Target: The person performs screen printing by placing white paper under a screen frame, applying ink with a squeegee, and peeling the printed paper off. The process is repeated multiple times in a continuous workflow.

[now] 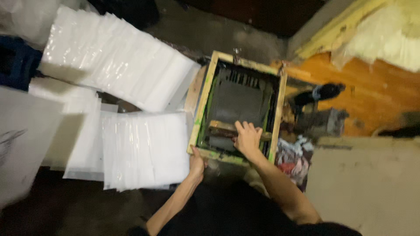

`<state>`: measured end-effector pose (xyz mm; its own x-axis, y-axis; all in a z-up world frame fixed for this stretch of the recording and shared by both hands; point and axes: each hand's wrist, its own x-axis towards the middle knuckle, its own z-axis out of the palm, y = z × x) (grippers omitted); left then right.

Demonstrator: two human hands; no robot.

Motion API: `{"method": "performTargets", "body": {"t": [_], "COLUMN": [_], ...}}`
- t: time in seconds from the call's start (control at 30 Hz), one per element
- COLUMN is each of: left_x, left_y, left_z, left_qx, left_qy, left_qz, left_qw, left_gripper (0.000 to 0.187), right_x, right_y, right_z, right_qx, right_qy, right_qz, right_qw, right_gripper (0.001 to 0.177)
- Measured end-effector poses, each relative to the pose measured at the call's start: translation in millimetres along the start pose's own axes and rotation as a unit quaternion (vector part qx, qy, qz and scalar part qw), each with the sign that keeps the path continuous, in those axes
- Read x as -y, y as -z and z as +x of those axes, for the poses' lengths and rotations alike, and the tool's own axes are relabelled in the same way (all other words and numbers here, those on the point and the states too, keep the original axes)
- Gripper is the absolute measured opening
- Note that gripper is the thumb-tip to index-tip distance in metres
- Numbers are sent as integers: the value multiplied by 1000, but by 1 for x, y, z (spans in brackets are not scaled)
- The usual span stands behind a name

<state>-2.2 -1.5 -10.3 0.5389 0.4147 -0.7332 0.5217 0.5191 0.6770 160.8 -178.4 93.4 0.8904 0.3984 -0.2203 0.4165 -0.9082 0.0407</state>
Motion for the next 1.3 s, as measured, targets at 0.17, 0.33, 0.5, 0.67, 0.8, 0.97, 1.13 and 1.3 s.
{"method": "performTargets", "body": {"t": [0.17, 0.33, 0.5, 0.67, 0.8, 0.97, 1.13, 1.3], "left_x": [-26, -9, -7, -17, -24, -70, -126, -194], "left_y": [11, 13, 6, 10, 10, 11, 4, -45], "left_z": [-30, -8, -5, -20, -10, -57, -88, -39], "left_qx": [24, 10, -32, -29, -17, 9, 73, 196], "left_qy": [-11, 10, 21, 46, 89, 75, -95, -420], "left_qz": [-9, -12, 35, 49, 34, 25, 32, 161], "left_qw": [1000, 1000, 999, 997, 995, 997, 992, 872], "left_gripper": [64, 73, 65, 65, 73, 79, 68, 33], "right_x": [7, 22, 11, -46, -78, -22, -30, -67], "right_y": [-4, -6, -23, 9, 16, 58, 107, 223], "right_z": [-25, -42, 11, 167, 233, 61, -65, -30], "right_qx": [22, 36, -27, -158, -154, 23, -9, -521], "right_qy": [-23, -6, 0, -15, 7, 44, 15, 38], "right_qz": [48, 64, 13, -10, 26, 18, 62, 78], "right_qw": [998, 997, 1000, 987, 988, 999, 998, 849], "right_gripper": [66, 57, 67, 52, 51, 66, 53, 80]}}
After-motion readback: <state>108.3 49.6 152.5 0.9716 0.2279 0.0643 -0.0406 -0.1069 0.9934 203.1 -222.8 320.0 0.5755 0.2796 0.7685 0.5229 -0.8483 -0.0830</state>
